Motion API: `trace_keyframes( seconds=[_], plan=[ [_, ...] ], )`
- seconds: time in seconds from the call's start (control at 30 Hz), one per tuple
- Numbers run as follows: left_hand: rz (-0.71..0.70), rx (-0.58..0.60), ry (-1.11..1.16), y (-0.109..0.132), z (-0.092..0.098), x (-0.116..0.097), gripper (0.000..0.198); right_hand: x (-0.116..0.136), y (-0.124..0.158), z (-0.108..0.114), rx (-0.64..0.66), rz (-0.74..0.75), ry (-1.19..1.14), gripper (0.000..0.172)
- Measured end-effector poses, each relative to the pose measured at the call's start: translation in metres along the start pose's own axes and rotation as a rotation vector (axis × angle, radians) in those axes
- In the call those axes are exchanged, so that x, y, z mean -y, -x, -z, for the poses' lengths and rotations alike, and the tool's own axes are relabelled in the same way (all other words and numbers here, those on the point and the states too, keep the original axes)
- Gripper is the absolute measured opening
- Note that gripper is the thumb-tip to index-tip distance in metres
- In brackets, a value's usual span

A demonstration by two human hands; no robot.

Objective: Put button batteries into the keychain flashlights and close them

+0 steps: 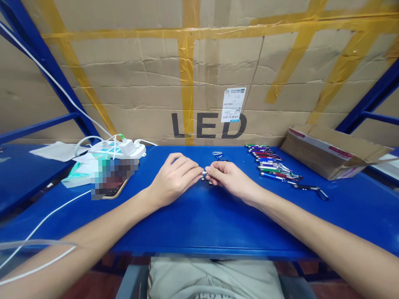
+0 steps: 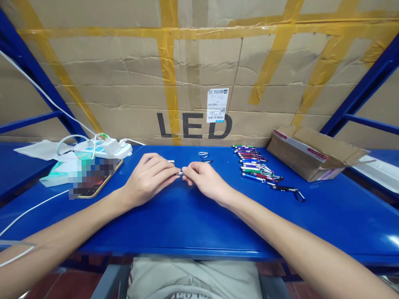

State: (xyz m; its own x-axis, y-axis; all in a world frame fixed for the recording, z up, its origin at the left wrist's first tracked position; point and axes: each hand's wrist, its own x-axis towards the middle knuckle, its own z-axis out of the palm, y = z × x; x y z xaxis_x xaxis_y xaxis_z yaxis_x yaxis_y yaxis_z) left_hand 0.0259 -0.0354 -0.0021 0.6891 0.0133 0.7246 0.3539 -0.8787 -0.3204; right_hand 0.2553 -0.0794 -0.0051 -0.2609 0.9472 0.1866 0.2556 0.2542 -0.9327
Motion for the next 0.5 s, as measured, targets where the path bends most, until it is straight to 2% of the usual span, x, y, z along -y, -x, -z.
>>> trace_keyframes(
  seconds=[0.23, 0.4, 0.5],
  plan=[
    [0.152, 0.041, 0.149, 0.0027, -0.0043, 0.0009, 0.017, -0.0034, -0.0033, 0.0027, -0.094, 0.045, 0.186, 0.041],
    [0.169, 0.048, 0.158, 0.0034, -0.0059, 0.001, 0.017, -0.0065, -0.0031, 0.0, -0.103, 0.095, -0.006, 0.035],
    [0.183, 0.055, 0.165, 0.0034, -0.0053, 0.0014, 0.017, -0.0028, -0.0012, 0.0003, -0.091, 0.14, -0.029, 0.031]
  ],
)
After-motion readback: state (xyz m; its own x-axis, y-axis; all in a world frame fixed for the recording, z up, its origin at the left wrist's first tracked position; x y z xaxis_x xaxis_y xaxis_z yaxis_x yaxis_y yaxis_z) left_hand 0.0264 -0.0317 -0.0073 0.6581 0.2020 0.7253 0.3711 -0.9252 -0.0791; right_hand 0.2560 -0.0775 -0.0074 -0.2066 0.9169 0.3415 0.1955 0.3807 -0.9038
